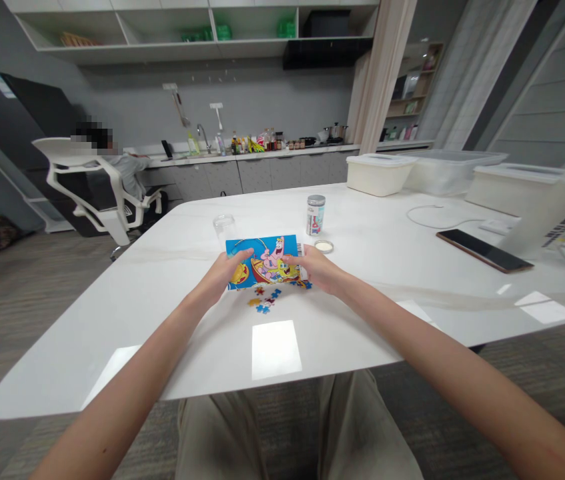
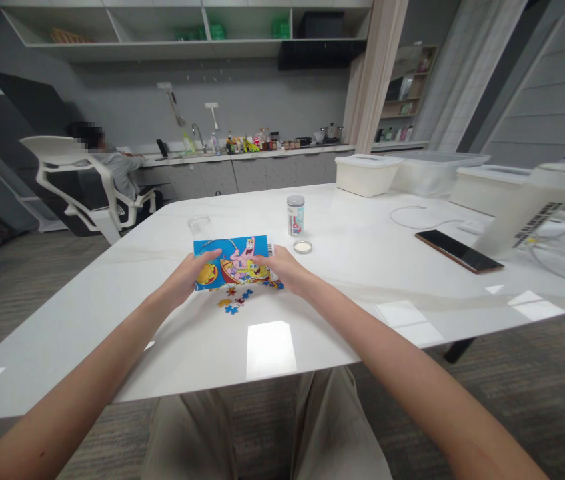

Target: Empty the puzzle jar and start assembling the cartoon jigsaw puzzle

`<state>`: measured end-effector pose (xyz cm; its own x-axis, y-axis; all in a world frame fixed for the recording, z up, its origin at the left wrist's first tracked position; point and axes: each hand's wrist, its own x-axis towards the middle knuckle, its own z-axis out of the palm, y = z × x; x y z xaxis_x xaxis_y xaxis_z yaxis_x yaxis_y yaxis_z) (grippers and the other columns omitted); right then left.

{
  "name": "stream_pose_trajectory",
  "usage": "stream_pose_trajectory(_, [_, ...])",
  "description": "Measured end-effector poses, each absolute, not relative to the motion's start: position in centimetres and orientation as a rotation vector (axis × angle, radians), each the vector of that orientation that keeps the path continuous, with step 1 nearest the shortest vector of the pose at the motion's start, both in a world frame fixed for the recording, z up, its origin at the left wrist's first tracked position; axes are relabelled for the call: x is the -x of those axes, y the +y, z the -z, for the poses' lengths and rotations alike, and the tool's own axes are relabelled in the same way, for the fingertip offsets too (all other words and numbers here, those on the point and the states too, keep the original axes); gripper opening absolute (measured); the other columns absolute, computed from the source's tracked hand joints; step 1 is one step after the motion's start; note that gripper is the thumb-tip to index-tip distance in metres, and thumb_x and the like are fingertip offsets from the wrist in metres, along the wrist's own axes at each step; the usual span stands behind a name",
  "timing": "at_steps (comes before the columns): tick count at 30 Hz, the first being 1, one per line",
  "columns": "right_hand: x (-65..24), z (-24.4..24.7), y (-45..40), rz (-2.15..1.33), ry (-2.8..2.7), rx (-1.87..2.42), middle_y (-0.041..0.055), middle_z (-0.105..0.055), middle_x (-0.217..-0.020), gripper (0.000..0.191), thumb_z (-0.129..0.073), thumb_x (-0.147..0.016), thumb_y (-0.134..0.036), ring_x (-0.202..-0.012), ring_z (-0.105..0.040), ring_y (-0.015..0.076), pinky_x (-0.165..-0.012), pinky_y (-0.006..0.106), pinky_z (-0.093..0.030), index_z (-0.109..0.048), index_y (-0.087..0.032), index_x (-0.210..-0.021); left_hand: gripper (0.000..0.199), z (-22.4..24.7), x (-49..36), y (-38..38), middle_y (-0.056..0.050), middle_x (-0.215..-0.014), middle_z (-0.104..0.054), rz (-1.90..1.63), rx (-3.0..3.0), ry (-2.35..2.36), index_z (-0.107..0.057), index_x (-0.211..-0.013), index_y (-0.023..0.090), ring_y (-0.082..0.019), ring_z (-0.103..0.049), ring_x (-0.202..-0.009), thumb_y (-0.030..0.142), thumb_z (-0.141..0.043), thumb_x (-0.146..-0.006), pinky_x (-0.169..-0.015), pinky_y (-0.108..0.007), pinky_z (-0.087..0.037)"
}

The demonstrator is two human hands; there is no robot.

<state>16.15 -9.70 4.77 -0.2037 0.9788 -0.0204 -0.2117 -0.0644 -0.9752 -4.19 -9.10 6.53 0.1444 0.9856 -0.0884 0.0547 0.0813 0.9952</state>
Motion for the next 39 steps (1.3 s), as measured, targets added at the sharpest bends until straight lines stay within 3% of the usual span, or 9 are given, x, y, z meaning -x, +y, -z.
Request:
stream_pose_trajectory(10, [-16.2, -4.8, -9.7, -1.496, -1.169, 0.967, 0.0066, -0.074, -0.104, 0.040, -0.082, -0.058, -0.029, -0.099, -0.066, 0.0249, -0.097, 0.044, -0.046, -0.071, -0.018, -0.095, 0.039, -6.8, 4.1, -9.0, -0.008, -0.088, -0.076, -1.035, -1.115, 1.181, -0.068, -0.100, 0.018, -0.025, -0.073, -0.077, 0.049, -0.061, -0.078, -0.062, -0.030, -0.059])
stream_pose_trajectory(22, [-16.1, -5.5, -10.3, -1.506, -1.209, 0.999, 0.0083, -0.074, -0.104, 0.040, -0.080, -0.063, -0.032, -0.097, -0.067, 0.0251, -0.096, 0.045, -0.047, -0.071, -0.018, -0.100, 0.038, -7.3, 3.8, -9.0, -0.008, -0.087, -0.076, -1.116, -0.963, 1.159, -0.065, -0.092, 0.016, -0.027, -0.073, -0.077, 0.049, -0.051, -0.082, -0.067, -0.036, -0.061])
stream_pose_trajectory(33, [-16.1, -5.5, -10.2, -1.517, -1.182, 1.015, 0.0078, -0.074, -0.101, 0.039, -0.078, -0.064, -0.030, -0.094, -0.067, 0.0247, -0.094, 0.045, -0.048, -0.069, -0.018, -0.100, 0.034, -7.0, 4.2, -8.9, -0.008, -0.083, -0.075, -1.083, -1.108, 1.170, -0.066, -0.090, 0.016, -0.027, -0.072, -0.076, 0.044, -0.064, -0.072, -0.062, -0.034, -0.060])
stream_pose_trajectory(39, [-16.0, -5.1, -9.8, -1.534, -1.059, 1.013, 0.0031, -0.071, -0.086, 0.028, -0.072, -0.067, -0.020, -0.081, -0.066, 0.0183, -0.082, 0.038, -0.054, -0.057, -0.021, -0.090, 0.030, -7.7, 5.2, -8.5, -0.007, -0.079, -0.075, -1.301, -1.165, 1.137, -0.065, -0.085, 0.014, -0.026, -0.072, -0.077, 0.034, -0.071, -0.063, -0.066, -0.032, -0.060])
